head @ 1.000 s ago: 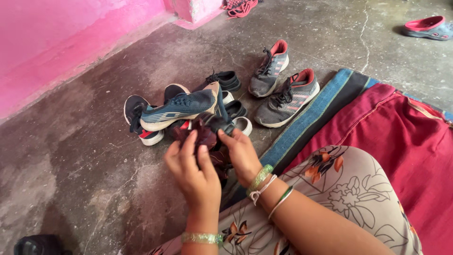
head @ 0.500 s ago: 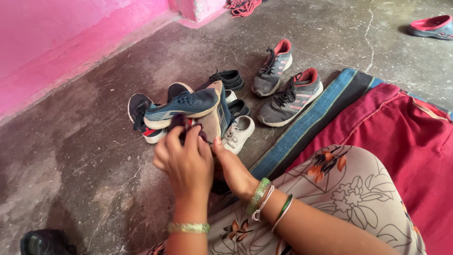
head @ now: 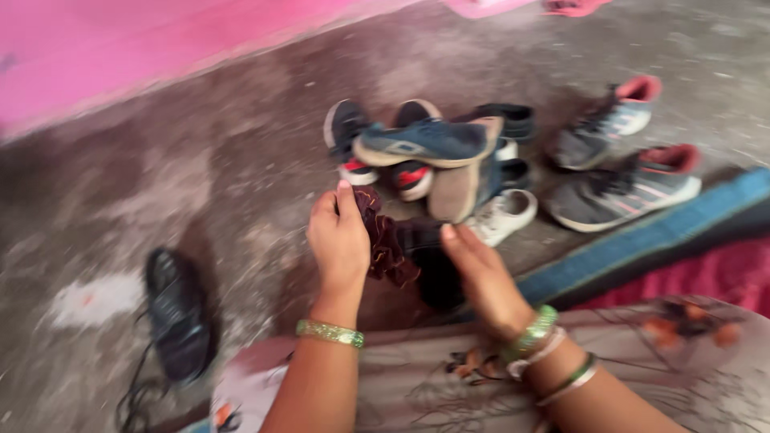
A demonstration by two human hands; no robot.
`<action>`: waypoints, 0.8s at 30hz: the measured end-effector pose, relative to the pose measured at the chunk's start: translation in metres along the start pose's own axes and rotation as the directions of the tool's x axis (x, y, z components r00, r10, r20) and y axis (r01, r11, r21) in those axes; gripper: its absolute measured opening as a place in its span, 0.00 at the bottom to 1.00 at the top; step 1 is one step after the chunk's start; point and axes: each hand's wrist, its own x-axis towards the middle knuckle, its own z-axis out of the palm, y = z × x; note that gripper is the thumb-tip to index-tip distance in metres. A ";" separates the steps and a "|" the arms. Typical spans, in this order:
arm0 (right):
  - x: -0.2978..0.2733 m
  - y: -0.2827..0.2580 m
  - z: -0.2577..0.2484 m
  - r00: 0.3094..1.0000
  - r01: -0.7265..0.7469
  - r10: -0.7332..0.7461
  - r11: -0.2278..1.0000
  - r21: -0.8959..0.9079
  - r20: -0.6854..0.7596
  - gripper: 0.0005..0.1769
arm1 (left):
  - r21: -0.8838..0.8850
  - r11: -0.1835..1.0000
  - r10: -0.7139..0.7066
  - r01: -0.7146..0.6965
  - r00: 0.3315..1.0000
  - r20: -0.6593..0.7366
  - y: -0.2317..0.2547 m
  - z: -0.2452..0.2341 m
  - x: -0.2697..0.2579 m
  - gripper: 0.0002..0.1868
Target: The person sits on the floor and wipes a black shoe with a cloth, then removes and re-laces a white shoe. The person handles multiple shoes, including sneakers and formal shoes, using a cloth for cleaning and hands for lacing.
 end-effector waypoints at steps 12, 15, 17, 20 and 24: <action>0.014 0.005 -0.023 0.990 0.097 -0.106 0.990 0.097 0.091 0.18 | 0.399 0.917 -0.302 0.004 0.661 0.687 -0.033 -0.020 -0.044 0.39; 0.019 -0.013 -0.010 0.983 0.117 -0.136 0.980 0.159 0.119 0.15 | 0.285 0.959 -0.249 0.013 0.523 0.815 -0.020 -0.037 -0.044 0.59; 0.022 -0.033 0.007 0.971 0.160 -0.187 0.972 0.172 0.151 0.16 | 0.251 0.966 -0.251 0.064 0.459 0.852 -0.010 -0.051 -0.044 0.74; 0.032 -0.059 0.053 0.862 0.115 -0.318 0.881 0.458 0.394 0.04 | 0.191 0.973 -0.230 0.130 0.603 0.764 0.002 -0.076 -0.040 0.82; 0.053 -0.072 0.121 0.878 0.190 -0.333 0.902 0.389 0.344 0.04 | 0.117 0.963 -0.267 0.242 0.803 0.533 -0.012 -0.108 -0.022 0.76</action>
